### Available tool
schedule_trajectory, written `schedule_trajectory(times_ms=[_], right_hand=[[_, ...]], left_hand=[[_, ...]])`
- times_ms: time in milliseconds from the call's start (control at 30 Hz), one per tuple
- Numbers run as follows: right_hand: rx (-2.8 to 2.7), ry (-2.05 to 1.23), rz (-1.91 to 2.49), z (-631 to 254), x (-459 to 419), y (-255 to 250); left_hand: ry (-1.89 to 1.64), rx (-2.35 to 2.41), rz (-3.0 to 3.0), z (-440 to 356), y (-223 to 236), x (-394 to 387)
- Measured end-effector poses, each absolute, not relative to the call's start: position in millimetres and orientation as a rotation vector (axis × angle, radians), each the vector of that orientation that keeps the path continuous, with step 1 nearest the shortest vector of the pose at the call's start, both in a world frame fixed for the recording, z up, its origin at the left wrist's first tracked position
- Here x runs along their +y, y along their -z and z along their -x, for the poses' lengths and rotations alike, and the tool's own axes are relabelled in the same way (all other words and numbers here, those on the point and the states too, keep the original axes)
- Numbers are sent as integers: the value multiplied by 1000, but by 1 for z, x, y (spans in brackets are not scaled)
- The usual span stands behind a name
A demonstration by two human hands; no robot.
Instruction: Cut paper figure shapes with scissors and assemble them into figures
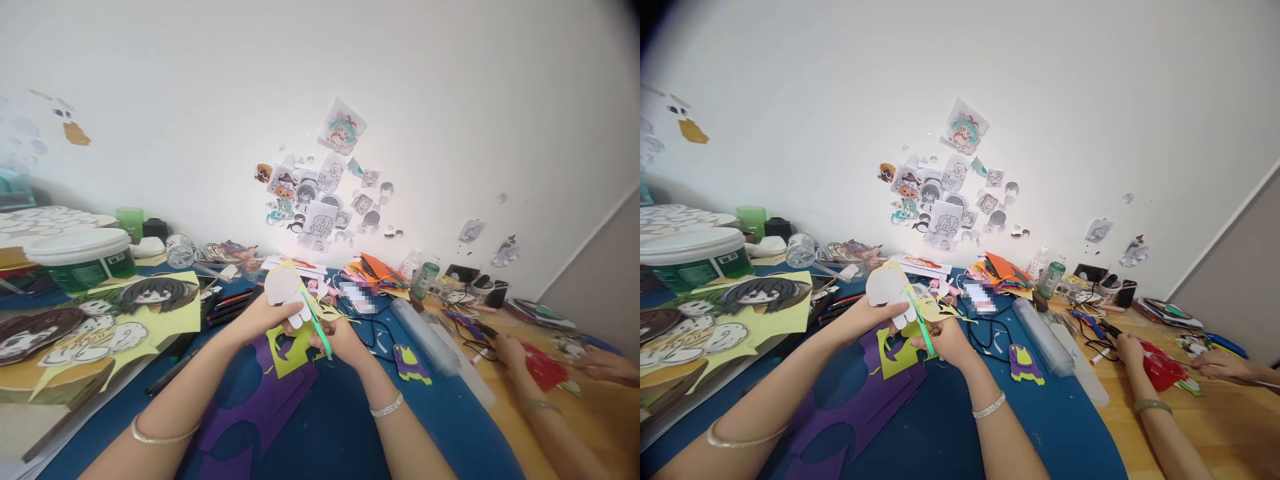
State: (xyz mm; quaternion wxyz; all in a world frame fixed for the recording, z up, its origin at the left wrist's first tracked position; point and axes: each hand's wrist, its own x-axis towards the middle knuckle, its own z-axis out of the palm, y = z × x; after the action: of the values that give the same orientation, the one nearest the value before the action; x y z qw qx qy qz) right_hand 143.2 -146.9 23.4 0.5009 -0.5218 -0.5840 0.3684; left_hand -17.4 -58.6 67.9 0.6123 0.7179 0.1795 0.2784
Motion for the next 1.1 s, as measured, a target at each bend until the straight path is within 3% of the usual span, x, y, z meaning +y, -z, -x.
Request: schedule_trajectory(times_ms=[1100], right_hand=[[-1401, -915, 1166, -140, -143, -18]], left_hand=[[-547, 407, -1740, 15, -58, -50]])
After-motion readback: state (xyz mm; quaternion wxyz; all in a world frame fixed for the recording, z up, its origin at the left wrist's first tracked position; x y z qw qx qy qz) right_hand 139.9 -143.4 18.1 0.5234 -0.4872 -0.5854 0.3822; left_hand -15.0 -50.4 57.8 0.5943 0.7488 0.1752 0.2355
